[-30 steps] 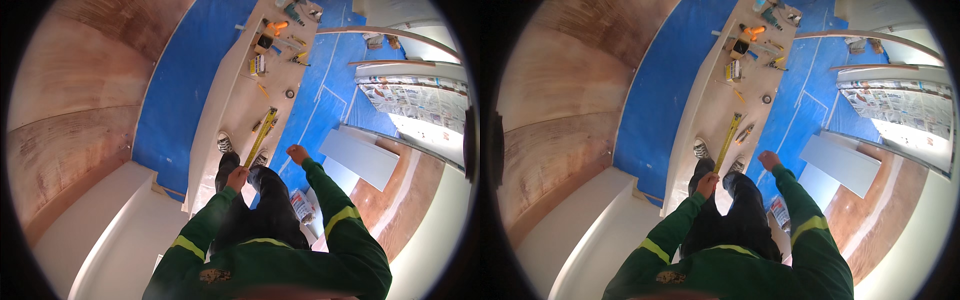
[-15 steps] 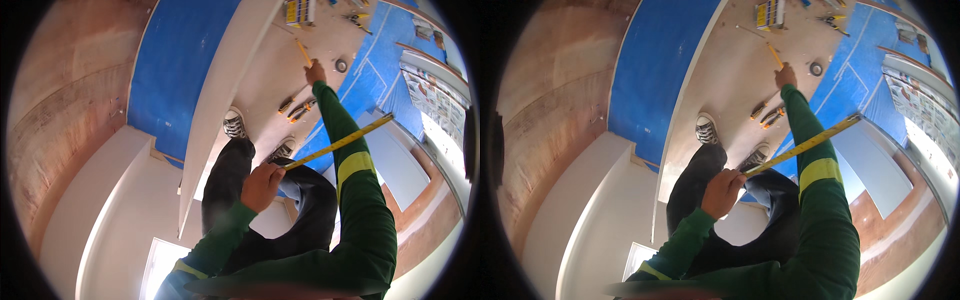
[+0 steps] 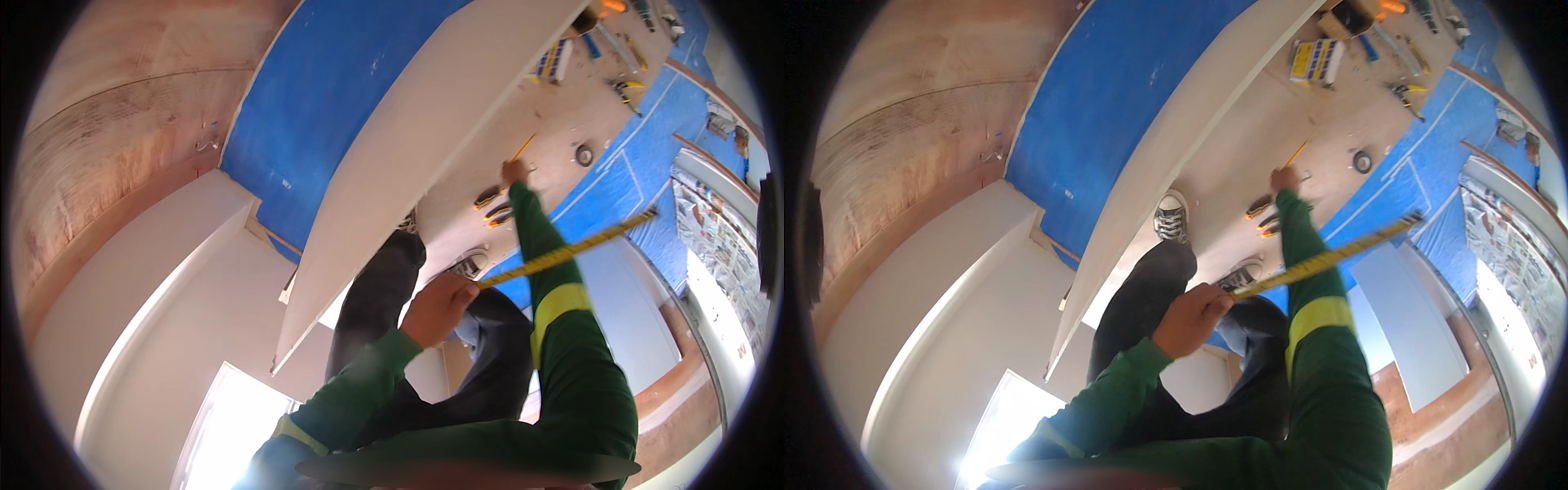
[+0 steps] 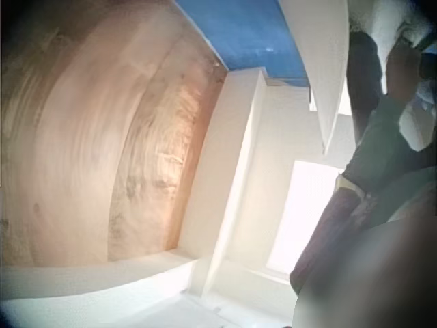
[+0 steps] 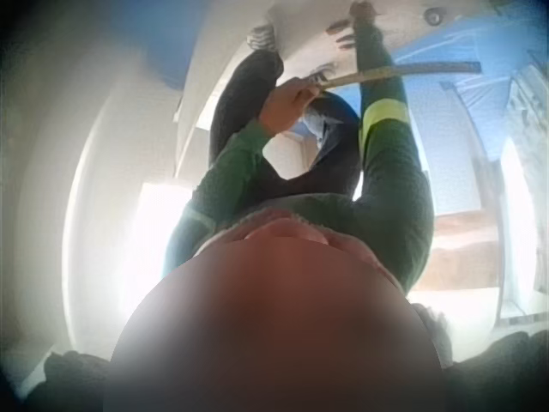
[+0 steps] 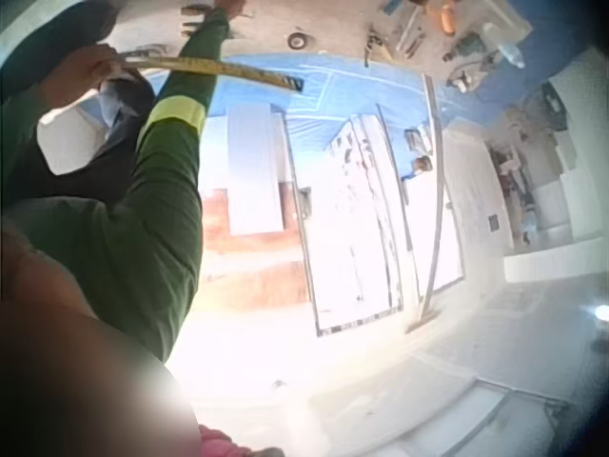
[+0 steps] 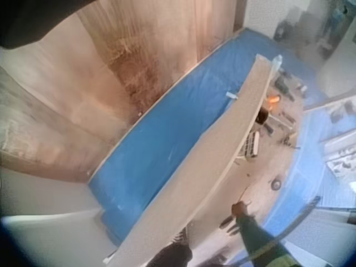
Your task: The person measures the ceiling and a drywall sheet using a tape measure and marks locations with a pencil. They lift and position the drywall on a workbench, then measure and mark it for cutting.
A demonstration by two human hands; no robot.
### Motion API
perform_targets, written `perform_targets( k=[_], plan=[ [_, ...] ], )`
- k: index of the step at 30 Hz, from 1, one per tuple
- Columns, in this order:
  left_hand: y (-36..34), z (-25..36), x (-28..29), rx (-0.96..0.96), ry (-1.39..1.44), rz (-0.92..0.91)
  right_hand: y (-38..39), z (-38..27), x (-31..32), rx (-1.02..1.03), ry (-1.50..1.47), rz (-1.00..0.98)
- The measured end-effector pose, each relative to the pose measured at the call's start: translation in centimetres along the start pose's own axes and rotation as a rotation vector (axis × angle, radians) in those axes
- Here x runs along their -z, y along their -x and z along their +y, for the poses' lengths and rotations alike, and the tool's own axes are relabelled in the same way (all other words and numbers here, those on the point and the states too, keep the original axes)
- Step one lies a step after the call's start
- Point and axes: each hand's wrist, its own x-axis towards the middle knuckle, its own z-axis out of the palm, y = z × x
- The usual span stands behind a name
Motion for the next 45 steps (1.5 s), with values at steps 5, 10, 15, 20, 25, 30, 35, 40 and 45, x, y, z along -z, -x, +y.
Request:
perform_targets(
  k=[5, 10, 15, 20, 25, 30, 35, 40, 45],
  plan=[
    [1.9, -2.8, -2.2, 0.255, 0.282, -0.142, 20.2, -6.0, 3.5, 0.268, -0.282, -0.188],
    [8.7, -3.5, -2.9, 0.208, 0.553, -0.057, 37.6, -3.6, 14.2, -0.319, -1.562, -0.286],
    [20.8, -0.7, 1.0, -0.100, 0.145, 0.069, 44.5, 3.6, 19.5, -0.086, -1.129, 0.108],
    [30.5, 5.9, 8.2, -0.055, -0.168, 0.265, 50.8, 3.9, 33.8, 0.059, -1.449, -0.056],
    [36.7, 14.8, 16.6, -0.195, -0.542, 0.557, 57.9, -5.3, 52.5, 0.310, -1.739, 0.016],
    [48.1, 25.8, 24.1, -0.483, -0.596, 0.799, 68.8, -16.9, 67.2, 0.624, -1.818, 0.295],
    [62.8, 35.0, 29.7, -0.801, -0.731, 1.026, 78.5, -25.6, 79.7, 1.027, -2.094, 0.176],
    [75.9, 41.5, 33.1, -0.952, -0.939, 1.436, 86.1, -30.2, 89.3, 1.510, -2.031, -0.098],
    [87.9, 46.6, 34.8, -1.094, -1.009, 1.819, 91.8, -33.2, 94.9, 1.561, -1.740, 0.123]
  ],
)
